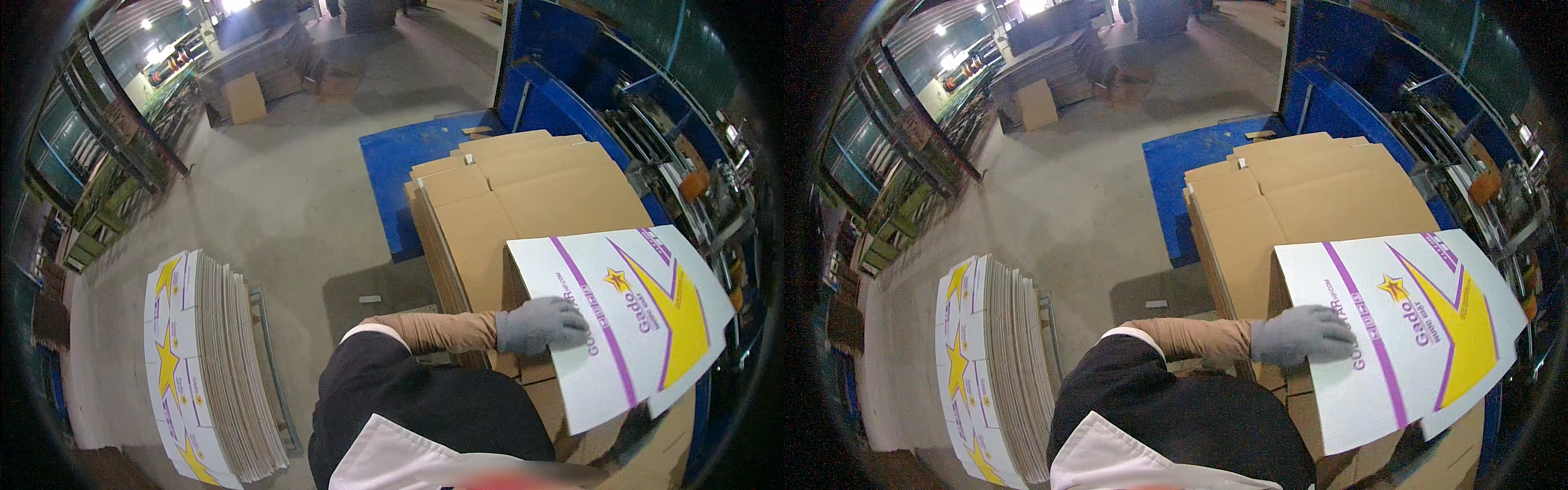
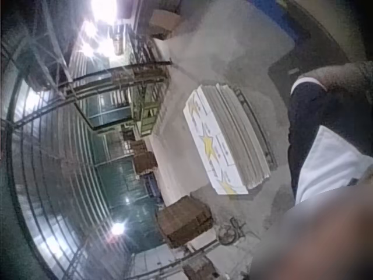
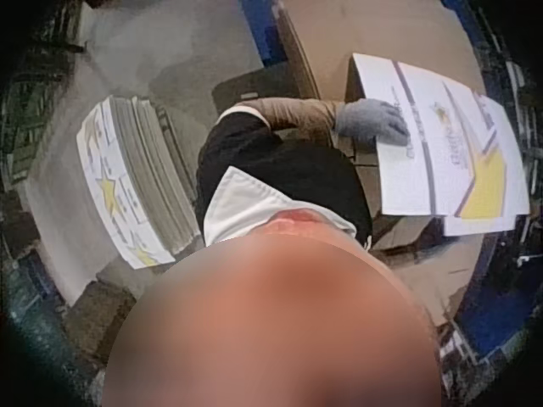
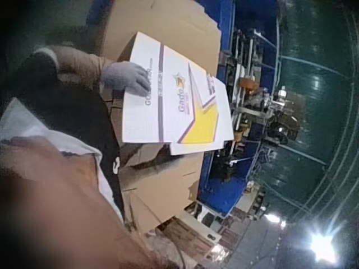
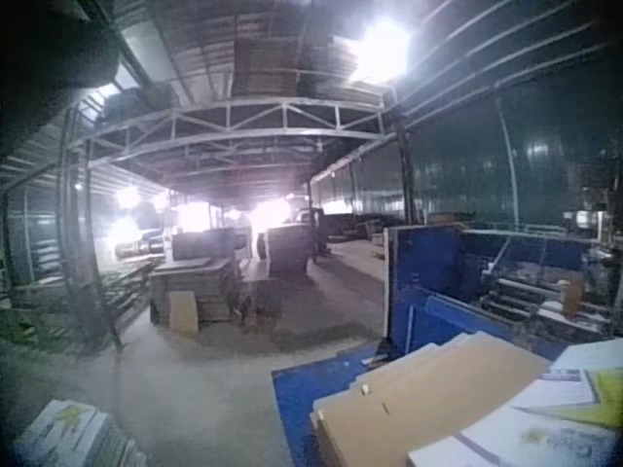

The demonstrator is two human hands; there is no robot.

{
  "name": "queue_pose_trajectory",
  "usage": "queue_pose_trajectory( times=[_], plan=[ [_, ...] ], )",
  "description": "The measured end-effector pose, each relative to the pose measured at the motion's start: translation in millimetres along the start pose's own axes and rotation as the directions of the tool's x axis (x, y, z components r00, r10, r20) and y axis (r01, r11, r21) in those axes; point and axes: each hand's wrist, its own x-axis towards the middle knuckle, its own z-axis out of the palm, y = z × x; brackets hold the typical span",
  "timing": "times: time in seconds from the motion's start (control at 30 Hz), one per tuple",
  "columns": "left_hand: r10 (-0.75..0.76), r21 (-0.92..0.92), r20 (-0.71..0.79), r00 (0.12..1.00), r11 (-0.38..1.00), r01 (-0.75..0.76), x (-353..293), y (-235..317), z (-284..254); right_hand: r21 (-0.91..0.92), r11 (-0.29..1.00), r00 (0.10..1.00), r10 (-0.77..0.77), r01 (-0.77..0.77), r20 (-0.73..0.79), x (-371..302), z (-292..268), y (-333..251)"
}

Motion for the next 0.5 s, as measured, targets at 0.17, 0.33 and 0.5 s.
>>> queue_pose_trajectory(
  times=[0.17,0.33,0.5],
  plan=[
    [-0.049,0.061,-0.063,0.997,0.997,0.053,6.4,-17.7,-39.0,0.235,0.960,0.846,0.249,-0.151,-0.471,-75.3,-34.4,-9.0],
    [0.068,0.178,-0.081,0.994,0.983,-0.053,17.5,-20.6,-81.2,-0.100,0.987,0.657,0.008,-0.127,-0.754,-154.2,-133.4,22.4],
    [-0.347,0.027,-0.328,0.879,0.926,0.376,1.5,-4.1,-111.8,-0.079,0.975,0.271,-0.020,-0.208,-0.962,-333.8,-238.4,50.6]
  ],
)
